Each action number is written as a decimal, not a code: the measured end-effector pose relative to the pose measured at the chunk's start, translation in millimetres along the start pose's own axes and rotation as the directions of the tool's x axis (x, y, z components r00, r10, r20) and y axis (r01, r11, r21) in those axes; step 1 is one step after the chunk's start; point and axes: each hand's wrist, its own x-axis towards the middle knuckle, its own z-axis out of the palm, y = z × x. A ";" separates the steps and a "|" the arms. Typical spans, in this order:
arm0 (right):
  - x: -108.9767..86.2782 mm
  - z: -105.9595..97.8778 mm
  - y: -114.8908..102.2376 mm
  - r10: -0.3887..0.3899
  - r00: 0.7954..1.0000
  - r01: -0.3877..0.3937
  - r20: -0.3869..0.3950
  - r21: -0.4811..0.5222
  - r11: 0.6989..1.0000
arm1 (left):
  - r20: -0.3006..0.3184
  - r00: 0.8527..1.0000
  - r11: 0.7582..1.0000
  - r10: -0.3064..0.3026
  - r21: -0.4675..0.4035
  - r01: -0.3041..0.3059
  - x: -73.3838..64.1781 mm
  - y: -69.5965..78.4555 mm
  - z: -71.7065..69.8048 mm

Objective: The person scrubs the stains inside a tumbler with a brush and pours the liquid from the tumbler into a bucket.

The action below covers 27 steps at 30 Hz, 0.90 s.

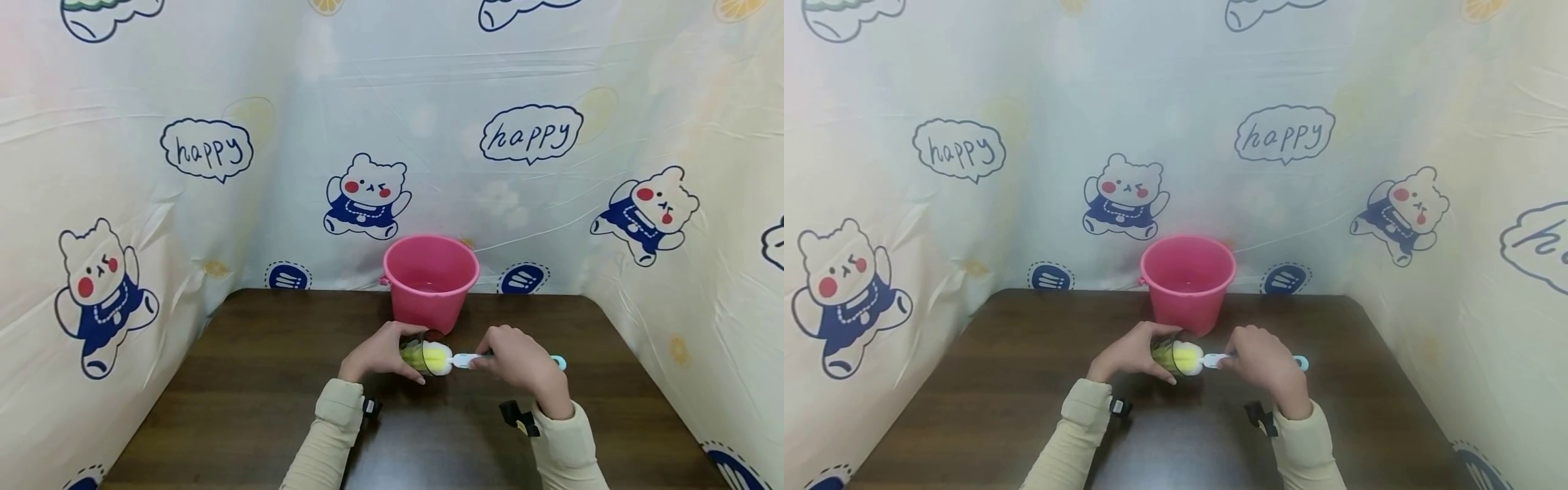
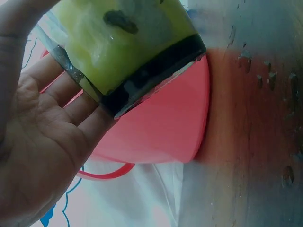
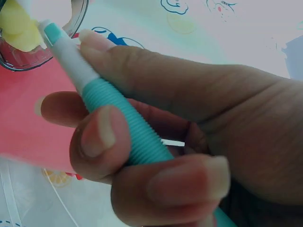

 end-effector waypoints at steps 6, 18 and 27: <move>-0.4 0.0 1.3 0.001 1.000 -0.001 -0.018 0.019 1.000 | 0.007 1.000 1.000 -0.004 -0.005 0.004 0.1 1.5 2.1; 0.7 2.3 5.0 0.057 0.997 -0.061 -0.058 -0.066 0.996 | 0.001 1.000 1.000 0.024 0.002 -0.024 4.1 -1.2 5.5; -3.6 0.4 4.6 0.068 0.997 -0.071 -0.040 -0.077 0.994 | -0.002 0.999 0.999 0.036 -0.023 -0.036 4.4 -1.0 7.3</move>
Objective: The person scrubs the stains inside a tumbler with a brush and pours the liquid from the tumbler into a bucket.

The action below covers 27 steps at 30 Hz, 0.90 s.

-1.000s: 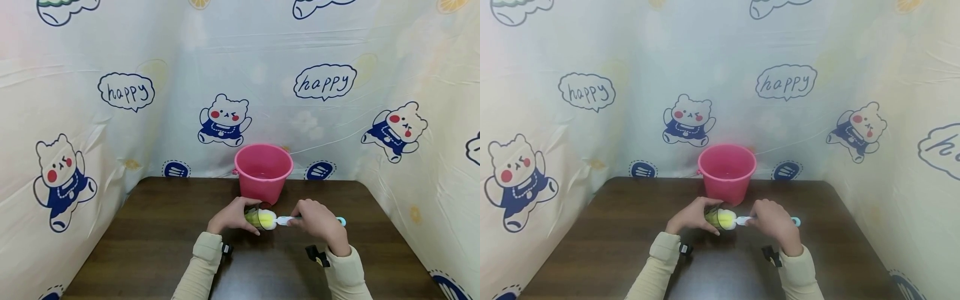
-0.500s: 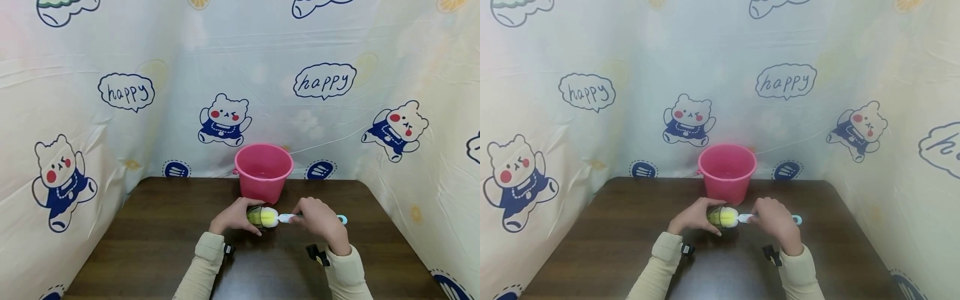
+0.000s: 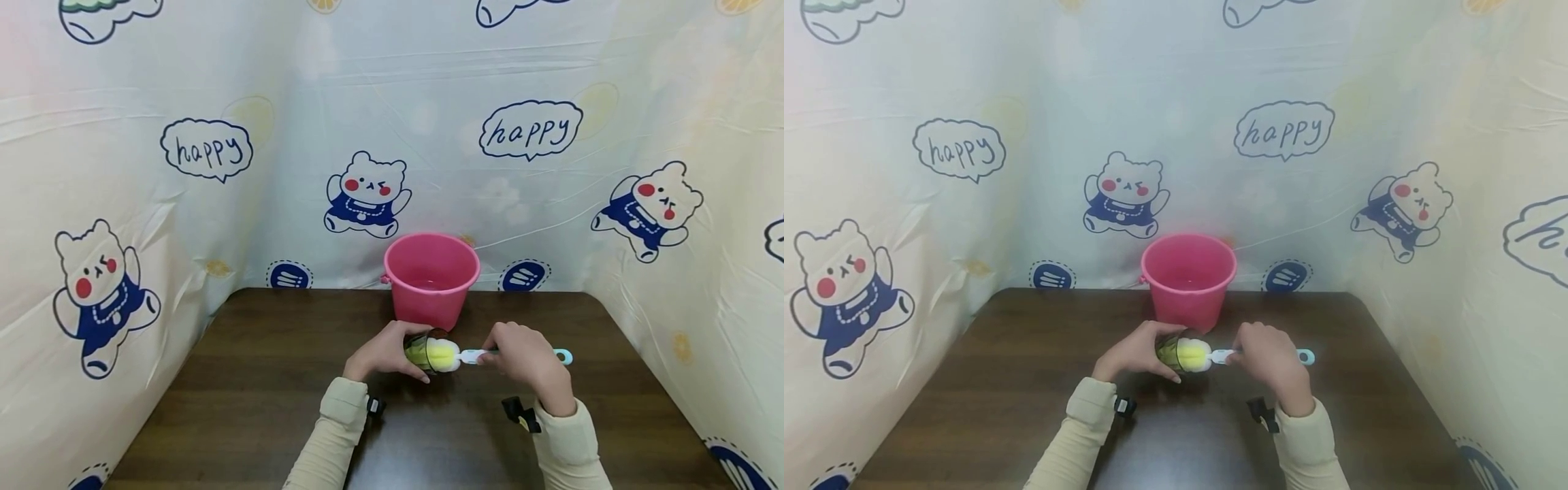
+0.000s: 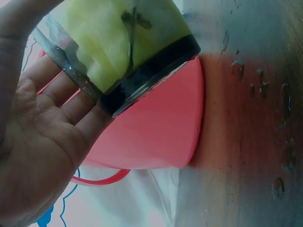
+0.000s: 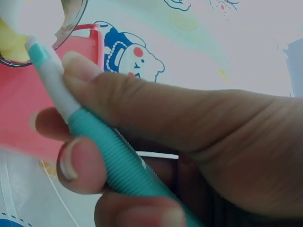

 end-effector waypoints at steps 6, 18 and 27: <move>-0.6 -2.7 0.8 -0.025 0.999 0.025 0.027 0.034 0.999 | -0.007 1.000 1.000 -0.013 0.005 0.013 -0.1 -0.1 0.0; 3.4 0.1 1.7 -0.019 0.999 0.019 -0.026 0.021 1.000 | -0.017 1.000 0.999 -0.023 0.023 0.023 -1.4 -2.1 -2.3; 1.6 0.7 -2.9 0.023 0.999 -0.023 -0.033 -0.021 1.000 | -0.009 1.000 1.000 -0.019 0.012 0.019 -2.3 0.8 -3.9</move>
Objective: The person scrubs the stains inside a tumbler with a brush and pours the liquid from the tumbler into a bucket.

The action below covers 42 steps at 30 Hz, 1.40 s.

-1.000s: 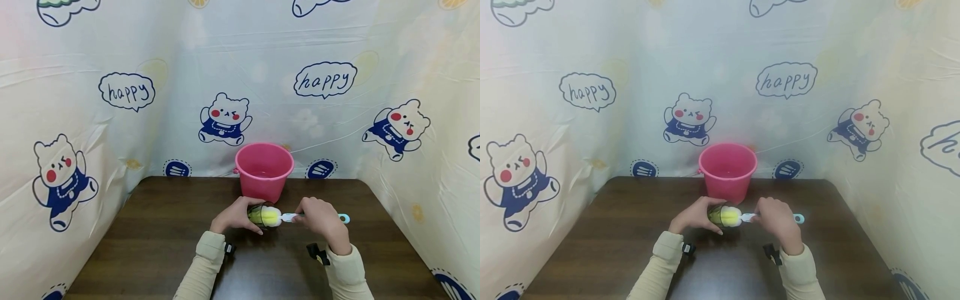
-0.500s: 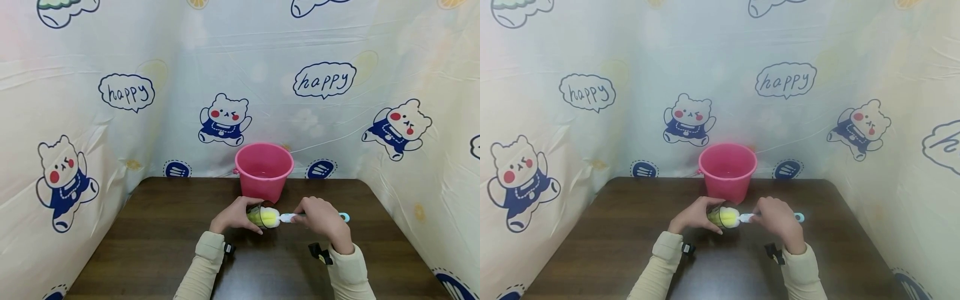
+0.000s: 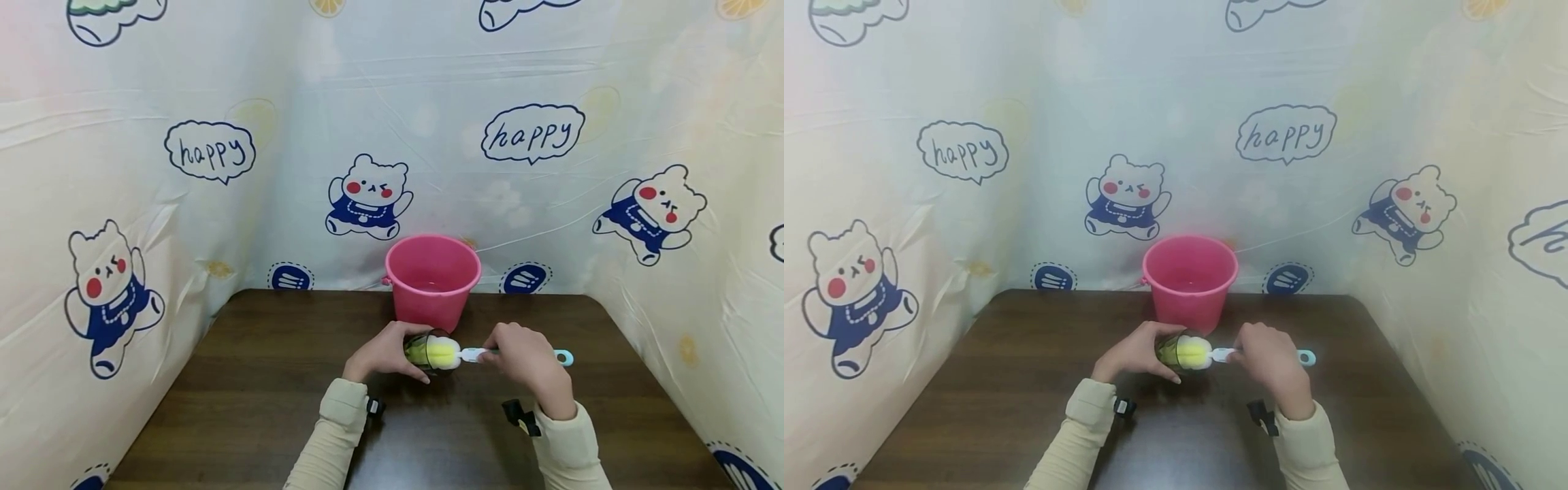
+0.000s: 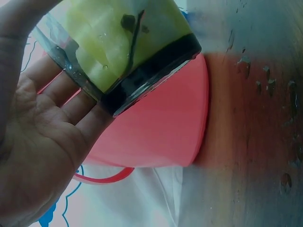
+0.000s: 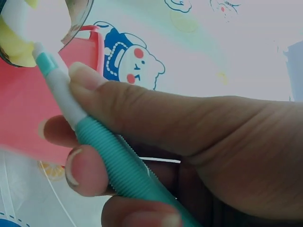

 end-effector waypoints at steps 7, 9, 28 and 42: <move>-3.2 -5.3 0.8 -0.031 0.998 0.028 0.059 0.054 0.998 | 0.001 1.000 1.000 0.027 -0.012 -0.027 0.7 1.0 -1.0; -2.6 -6.1 2.3 -0.039 0.997 0.034 0.069 0.076 0.997 | -0.002 1.000 1.000 0.018 -0.019 -0.018 0.3 1.3 -1.9; -4.9 -1.5 -3.6 -0.007 1.000 0.007 -0.005 -0.019 1.000 | -0.010 1.000 1.000 0.003 -0.028 -0.003 -2.3 1.8 -5.3; 1.2 -0.3 2.7 -0.045 0.999 0.046 -0.028 0.037 0.998 | -0.012 1.000 1.000 -0.004 -0.013 0.004 -3.3 1.6 -3.3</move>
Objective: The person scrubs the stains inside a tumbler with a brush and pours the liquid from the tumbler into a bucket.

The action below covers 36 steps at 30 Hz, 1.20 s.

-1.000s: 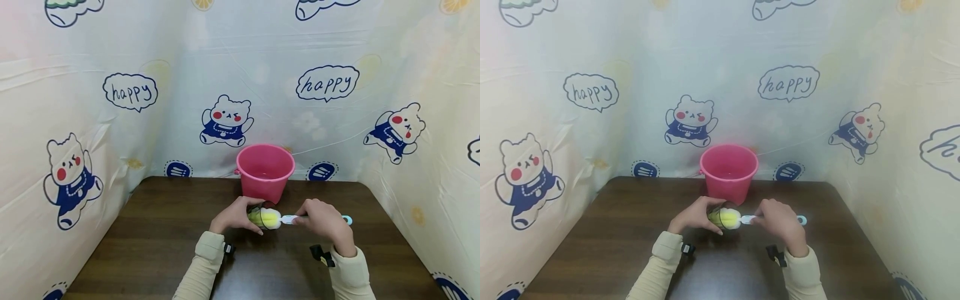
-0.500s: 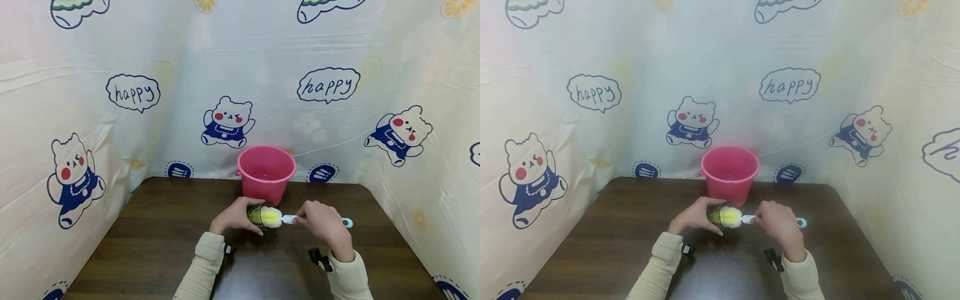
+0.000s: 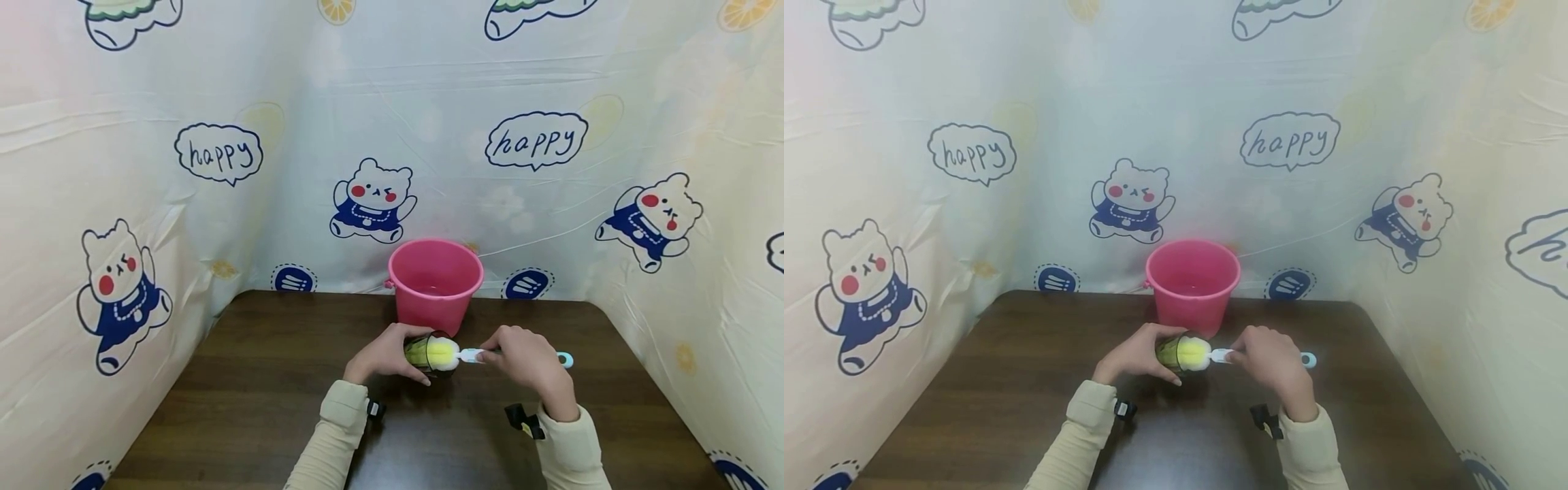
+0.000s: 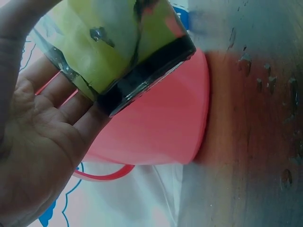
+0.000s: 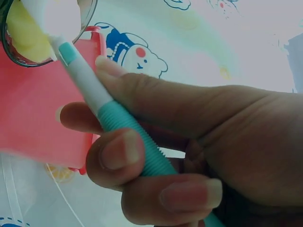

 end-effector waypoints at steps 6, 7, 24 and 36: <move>0.1 1.3 -3.1 0.004 1.000 -0.004 0.002 -0.037 0.999 | -0.008 1.000 1.000 0.004 -0.003 -0.004 -0.5 -0.8 -1.4; -0.3 1.0 -3.9 0.004 1.000 -0.004 0.005 -0.039 0.999 | -0.011 1.000 1.000 0.002 -0.005 -0.002 -0.3 -1.0 -2.0; -1.3 0.1 -3.0 -0.034 0.999 0.034 0.000 -0.027 0.999 | 0.008 0.999 0.999 -0.035 0.001 0.035 -0.5 -1.4 -0.2; -4.8 1.4 -8.3 -0.029 0.999 0.029 0.041 -0.016 0.999 | -0.010 1.000 1.000 -0.010 0.003 0.010 -1.7 -3.0 -0.6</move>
